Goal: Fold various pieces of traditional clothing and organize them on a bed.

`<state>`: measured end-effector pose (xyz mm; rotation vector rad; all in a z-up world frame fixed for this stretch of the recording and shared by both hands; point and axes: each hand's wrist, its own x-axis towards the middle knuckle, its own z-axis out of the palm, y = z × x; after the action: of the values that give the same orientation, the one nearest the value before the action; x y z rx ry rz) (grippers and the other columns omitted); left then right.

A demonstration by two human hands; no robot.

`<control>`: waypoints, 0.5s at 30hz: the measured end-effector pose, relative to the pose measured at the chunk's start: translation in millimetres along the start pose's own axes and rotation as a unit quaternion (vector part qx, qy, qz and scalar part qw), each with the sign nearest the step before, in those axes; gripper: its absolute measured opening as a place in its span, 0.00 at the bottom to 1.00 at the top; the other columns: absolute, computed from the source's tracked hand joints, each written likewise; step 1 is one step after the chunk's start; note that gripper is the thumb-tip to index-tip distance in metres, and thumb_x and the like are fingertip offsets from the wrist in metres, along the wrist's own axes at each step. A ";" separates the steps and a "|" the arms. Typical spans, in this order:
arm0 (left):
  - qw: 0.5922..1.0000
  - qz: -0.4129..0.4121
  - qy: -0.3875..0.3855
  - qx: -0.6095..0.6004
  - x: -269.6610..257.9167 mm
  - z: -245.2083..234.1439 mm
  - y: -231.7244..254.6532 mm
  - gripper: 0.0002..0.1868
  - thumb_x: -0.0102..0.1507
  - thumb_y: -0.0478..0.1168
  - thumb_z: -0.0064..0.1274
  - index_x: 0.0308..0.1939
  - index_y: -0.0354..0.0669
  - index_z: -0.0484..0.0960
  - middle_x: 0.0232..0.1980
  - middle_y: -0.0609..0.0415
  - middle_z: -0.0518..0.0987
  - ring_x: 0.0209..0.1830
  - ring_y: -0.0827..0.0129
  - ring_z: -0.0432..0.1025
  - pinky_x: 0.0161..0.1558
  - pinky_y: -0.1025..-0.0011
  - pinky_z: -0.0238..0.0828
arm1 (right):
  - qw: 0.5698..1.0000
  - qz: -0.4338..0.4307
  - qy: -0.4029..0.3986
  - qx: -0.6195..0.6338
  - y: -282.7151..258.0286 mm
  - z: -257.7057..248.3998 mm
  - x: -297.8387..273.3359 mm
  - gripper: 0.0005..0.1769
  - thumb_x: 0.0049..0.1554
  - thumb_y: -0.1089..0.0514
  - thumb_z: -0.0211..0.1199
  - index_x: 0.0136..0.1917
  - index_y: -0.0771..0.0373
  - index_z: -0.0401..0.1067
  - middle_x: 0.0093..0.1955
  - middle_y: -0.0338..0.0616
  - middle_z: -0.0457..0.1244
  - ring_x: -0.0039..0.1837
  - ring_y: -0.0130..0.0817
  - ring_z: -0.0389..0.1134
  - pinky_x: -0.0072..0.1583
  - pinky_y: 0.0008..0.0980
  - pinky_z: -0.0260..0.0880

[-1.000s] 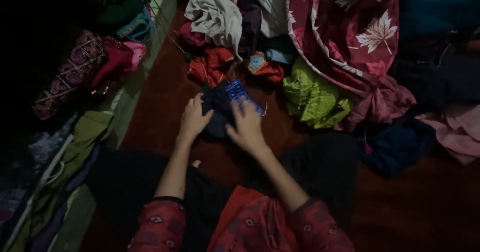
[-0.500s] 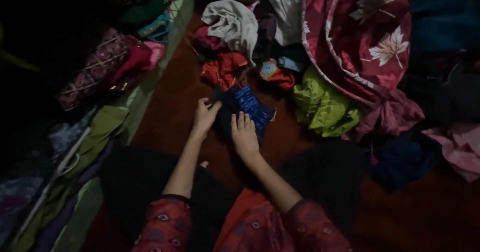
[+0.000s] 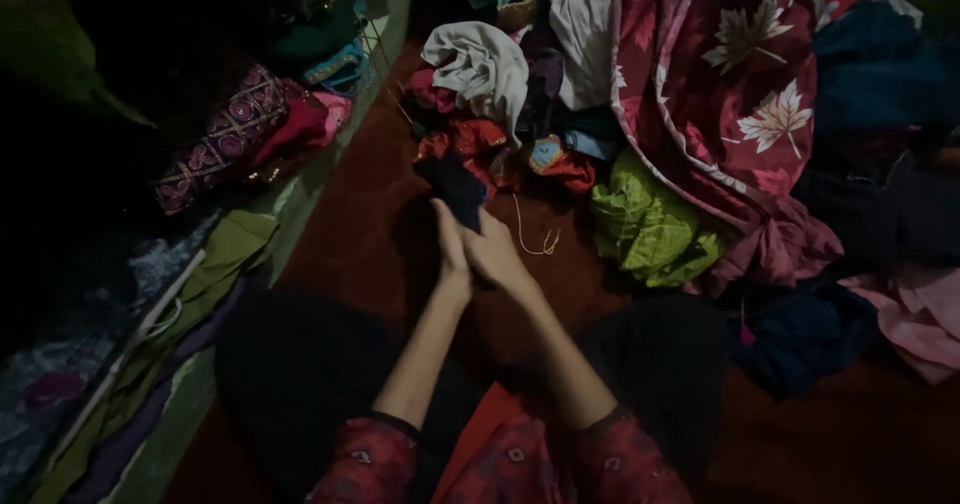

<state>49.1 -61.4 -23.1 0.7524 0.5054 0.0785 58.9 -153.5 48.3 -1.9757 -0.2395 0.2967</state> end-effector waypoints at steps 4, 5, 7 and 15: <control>0.995 -0.013 -0.050 -0.090 5.4 10.0 14.6 0.52 0.69 0.75 0.26 0.77 0.32 0.62 0.72 0.42 0.67 0.67 0.52 0.64 0.67 0.59 0.62 | 0.995 -0.092 -0.028 -0.025 -48.8 -10.6 -8.7 0.28 0.61 0.48 0.57 0.68 0.67 0.66 0.62 0.60 0.67 0.65 0.51 0.69 0.66 0.41 0.66; 0.993 0.032 -0.067 -0.087 26.4 0.4 9.1 0.50 0.69 0.74 0.26 0.77 0.34 0.61 0.72 0.45 0.67 0.68 0.54 0.64 0.68 0.62 0.61 | 0.989 -0.144 -0.031 -0.027 -64.0 -11.9 -8.6 0.32 0.63 0.45 0.55 0.72 0.67 0.62 0.68 0.61 0.63 0.71 0.53 0.63 0.71 0.42 0.60; 0.990 0.079 -0.084 -0.085 60.6 -9.5 12.1 0.49 0.70 0.73 0.25 0.78 0.36 0.60 0.73 0.48 0.67 0.69 0.56 0.64 0.69 0.64 0.59 | 0.979 -0.197 -0.034 -0.030 -97.4 -13.9 -6.5 0.37 0.64 0.41 0.54 0.77 0.67 0.57 0.75 0.62 0.58 0.77 0.55 0.58 0.75 0.43 0.54; 0.890 0.369 -0.246 -0.103 73.8 44.6 190.6 0.34 0.77 0.58 0.28 0.81 0.42 0.53 0.81 0.51 0.59 0.81 0.58 0.55 0.81 0.62 0.47 | 0.923 -0.329 0.066 -0.189 -218.5 17.5 100.0 0.43 0.66 0.36 0.51 0.86 0.59 0.48 0.88 0.60 0.42 0.88 0.60 0.37 0.80 0.65 0.36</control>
<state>155.5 68.1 102.0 0.6874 -0.2953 0.6273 141.0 -19.6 230.9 -2.1455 -0.9009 -0.3441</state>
